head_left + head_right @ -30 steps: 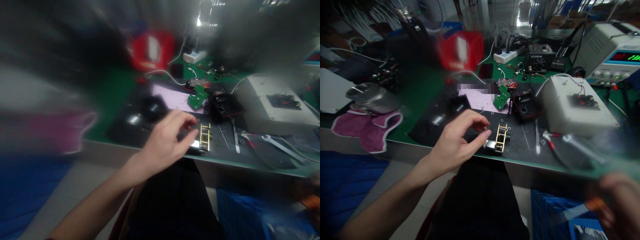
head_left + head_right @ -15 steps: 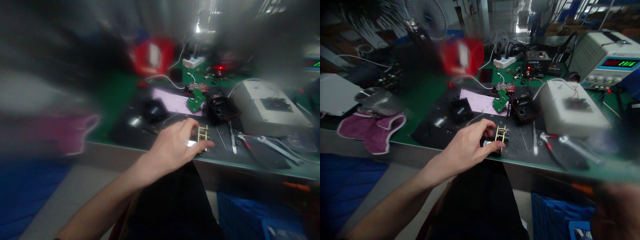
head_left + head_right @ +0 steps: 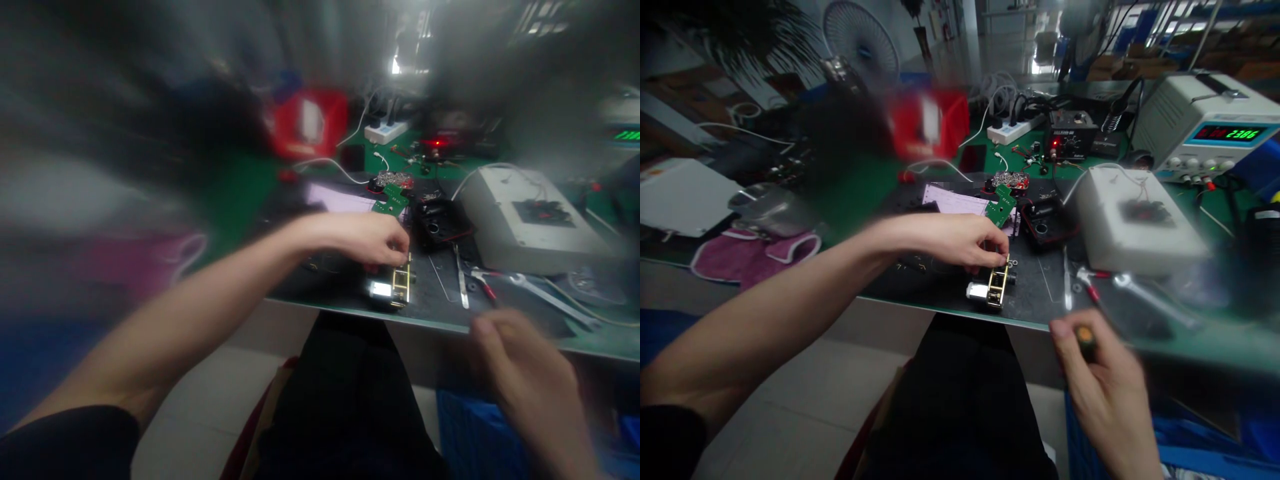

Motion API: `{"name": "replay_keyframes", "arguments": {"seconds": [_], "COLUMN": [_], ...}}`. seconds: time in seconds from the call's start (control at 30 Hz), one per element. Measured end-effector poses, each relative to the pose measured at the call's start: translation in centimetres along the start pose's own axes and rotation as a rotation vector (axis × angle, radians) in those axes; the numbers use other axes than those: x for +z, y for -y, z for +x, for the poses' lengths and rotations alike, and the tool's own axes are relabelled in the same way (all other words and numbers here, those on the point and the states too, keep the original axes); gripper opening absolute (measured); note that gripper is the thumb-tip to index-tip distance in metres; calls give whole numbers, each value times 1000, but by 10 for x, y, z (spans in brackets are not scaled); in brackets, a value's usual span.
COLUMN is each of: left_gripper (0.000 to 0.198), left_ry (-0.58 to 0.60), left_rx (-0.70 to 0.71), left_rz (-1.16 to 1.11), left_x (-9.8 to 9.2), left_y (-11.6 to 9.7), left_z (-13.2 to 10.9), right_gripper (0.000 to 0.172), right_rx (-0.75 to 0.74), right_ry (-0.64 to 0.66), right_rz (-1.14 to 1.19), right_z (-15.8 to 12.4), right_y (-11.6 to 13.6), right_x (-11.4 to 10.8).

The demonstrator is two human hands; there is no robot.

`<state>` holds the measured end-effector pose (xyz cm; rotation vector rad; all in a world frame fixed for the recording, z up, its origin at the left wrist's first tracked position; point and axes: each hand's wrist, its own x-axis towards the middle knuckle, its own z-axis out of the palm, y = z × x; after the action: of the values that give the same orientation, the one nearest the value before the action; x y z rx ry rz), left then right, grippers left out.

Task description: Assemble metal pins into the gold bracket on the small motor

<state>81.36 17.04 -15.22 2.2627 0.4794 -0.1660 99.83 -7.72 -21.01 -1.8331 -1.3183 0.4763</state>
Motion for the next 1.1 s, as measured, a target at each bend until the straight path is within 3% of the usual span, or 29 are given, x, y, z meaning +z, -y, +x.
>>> {"name": "replay_keyframes", "arguments": {"seconds": [0.1,0.2,0.3,0.43,0.5,0.63,0.77,0.93,1.1], "left_gripper": [16,14,13,23,28,26,22,21,16], "left_ry": [-23,-150,-316,-498,-515,-603,-630,-618,-628], "left_rx": [11,26,105,194,173,157,150,125,121], "left_rz": [-55,10,182,476,514,377,290,257,208], "left_x": [3,6,14,43,60,81,81,74,73], "left_y": [2,-5,-17,-23,-20,-10,-8,-14,-15], "left_z": [1,-5,-19,-40,-47,-52,-49,-48,-48], "right_gripper": [38,40,38,32,30,35,43,38,42], "right_rx": [-20,38,4,-20,-16,18,111,58,121], "right_ry": [112,168,144,52,15,40,119,42,21], "right_rz": [84,135,114,72,69,139,280,263,228], "right_z": [-2,-5,-7,-4,1,13,20,17,11], "right_y": [6,7,6,6,8,11,17,26,28], "right_x": [13,18,16,14,15,27,45,59,61]}}
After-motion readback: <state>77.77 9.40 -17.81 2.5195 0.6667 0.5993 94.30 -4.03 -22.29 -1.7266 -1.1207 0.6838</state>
